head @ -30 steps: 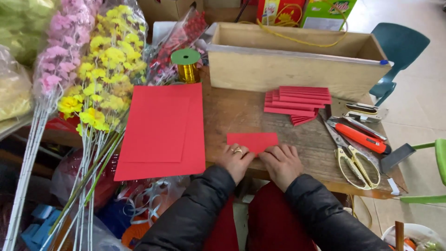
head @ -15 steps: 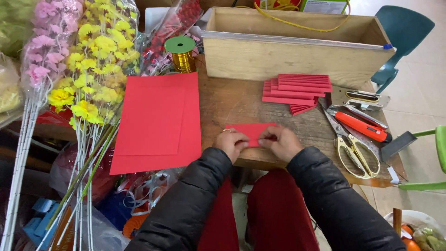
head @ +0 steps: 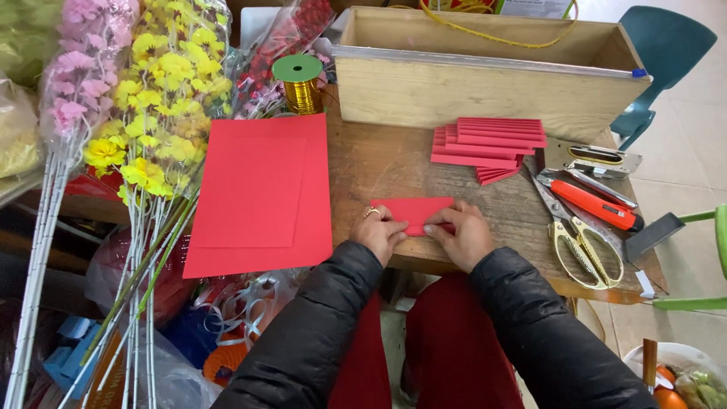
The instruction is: Folding small strips of red paper into accordion-style fans on a wooden workbench.
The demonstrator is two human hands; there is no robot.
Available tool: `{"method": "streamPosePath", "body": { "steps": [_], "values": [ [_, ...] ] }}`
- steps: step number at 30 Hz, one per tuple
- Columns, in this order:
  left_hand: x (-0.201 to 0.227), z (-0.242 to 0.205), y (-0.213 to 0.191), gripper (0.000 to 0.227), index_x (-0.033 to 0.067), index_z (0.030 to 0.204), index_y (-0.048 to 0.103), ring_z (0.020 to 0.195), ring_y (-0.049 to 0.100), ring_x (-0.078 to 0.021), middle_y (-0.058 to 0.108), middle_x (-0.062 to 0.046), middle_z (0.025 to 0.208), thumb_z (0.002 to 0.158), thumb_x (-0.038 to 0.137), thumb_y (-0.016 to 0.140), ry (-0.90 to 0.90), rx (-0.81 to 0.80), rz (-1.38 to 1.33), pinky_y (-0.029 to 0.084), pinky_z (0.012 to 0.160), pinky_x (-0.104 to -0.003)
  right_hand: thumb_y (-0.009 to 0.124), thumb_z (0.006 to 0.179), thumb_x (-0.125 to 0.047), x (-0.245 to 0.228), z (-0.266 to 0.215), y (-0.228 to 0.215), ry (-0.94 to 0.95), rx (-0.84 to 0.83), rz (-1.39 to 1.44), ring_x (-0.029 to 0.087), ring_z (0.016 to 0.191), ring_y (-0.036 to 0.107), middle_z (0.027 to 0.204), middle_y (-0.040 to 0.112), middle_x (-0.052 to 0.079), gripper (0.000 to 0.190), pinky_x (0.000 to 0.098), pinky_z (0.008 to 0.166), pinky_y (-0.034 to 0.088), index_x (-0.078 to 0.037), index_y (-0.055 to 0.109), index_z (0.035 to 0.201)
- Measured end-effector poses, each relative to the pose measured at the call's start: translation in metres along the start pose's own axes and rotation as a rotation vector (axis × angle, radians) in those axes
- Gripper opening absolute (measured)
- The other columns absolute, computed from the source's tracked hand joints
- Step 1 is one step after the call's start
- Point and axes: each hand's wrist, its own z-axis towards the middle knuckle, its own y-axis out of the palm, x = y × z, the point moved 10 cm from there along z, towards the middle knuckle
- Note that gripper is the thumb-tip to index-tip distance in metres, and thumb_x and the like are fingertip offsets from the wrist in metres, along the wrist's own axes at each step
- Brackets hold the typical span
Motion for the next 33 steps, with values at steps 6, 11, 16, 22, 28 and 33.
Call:
{"method": "streamPosePath", "body": {
  "steps": [6,11,16,22,28,33],
  "values": [
    [0.024,-0.008,-0.026,0.019,0.0436,0.106,0.080,0.105,0.060,-0.0207,0.058,0.005,0.104,0.092,0.052,0.070,0.005,0.041,0.099,0.049,0.094,-0.037,0.079,0.097,-0.030,-0.003,-0.007,0.000,-0.068,0.091,-0.057,0.033,0.123,0.055,0.110,0.062,0.005,0.012,0.0453,0.112,0.044,-0.022,0.082,0.104],
    [0.070,-0.028,-0.038,0.038,0.0191,0.123,0.071,0.108,0.057,-0.0301,0.058,-0.008,0.106,0.093,0.040,0.060,0.205,0.165,0.273,0.042,0.095,-0.047,0.074,0.099,-0.039,-0.006,-0.013,0.004,-0.187,0.168,-0.228,0.027,0.113,0.057,0.107,0.058,-0.001,0.013,0.0419,0.099,0.046,-0.029,0.078,0.107],
    [0.105,-0.049,-0.054,0.070,-0.0044,0.154,0.045,0.138,0.043,-0.0498,0.057,-0.030,0.133,0.103,0.043,0.043,0.136,-0.061,0.246,0.024,0.119,-0.060,0.069,0.102,-0.044,-0.014,-0.029,0.007,-0.231,0.244,-0.380,0.023,0.113,0.055,0.108,0.056,-0.004,0.016,0.0405,0.100,0.041,-0.033,0.076,0.112],
    [0.110,-0.052,-0.055,0.082,-0.0060,0.157,0.039,0.140,0.037,-0.0547,0.050,-0.032,0.139,0.093,0.043,0.053,0.123,-0.089,0.255,0.018,0.122,-0.065,0.054,0.105,-0.050,-0.043,-0.057,0.021,-0.377,0.301,-0.699,0.028,0.133,0.047,0.125,0.051,0.000,0.040,0.0504,0.110,0.035,-0.043,0.062,0.143],
    [0.106,-0.053,-0.049,0.089,-0.0055,0.158,0.036,0.143,0.031,-0.0559,0.045,-0.031,0.142,0.083,0.039,0.055,0.079,-0.164,0.245,0.014,0.123,-0.065,0.050,0.108,-0.042,-0.069,-0.072,0.018,-0.439,0.385,-0.761,0.038,0.140,0.045,0.133,0.055,0.010,0.042,0.0609,0.112,0.029,-0.029,0.064,0.146],
    [0.108,-0.054,-0.055,0.089,-0.0046,0.160,0.034,0.142,0.034,-0.0541,0.047,-0.030,0.142,0.086,0.040,0.054,0.102,-0.171,0.251,0.018,0.122,-0.065,0.049,0.106,-0.047,-0.043,-0.063,0.010,-0.265,0.183,-0.816,0.037,0.149,0.035,0.137,0.051,0.003,0.045,0.0654,0.115,0.027,-0.038,0.057,0.149]
  ]
}}
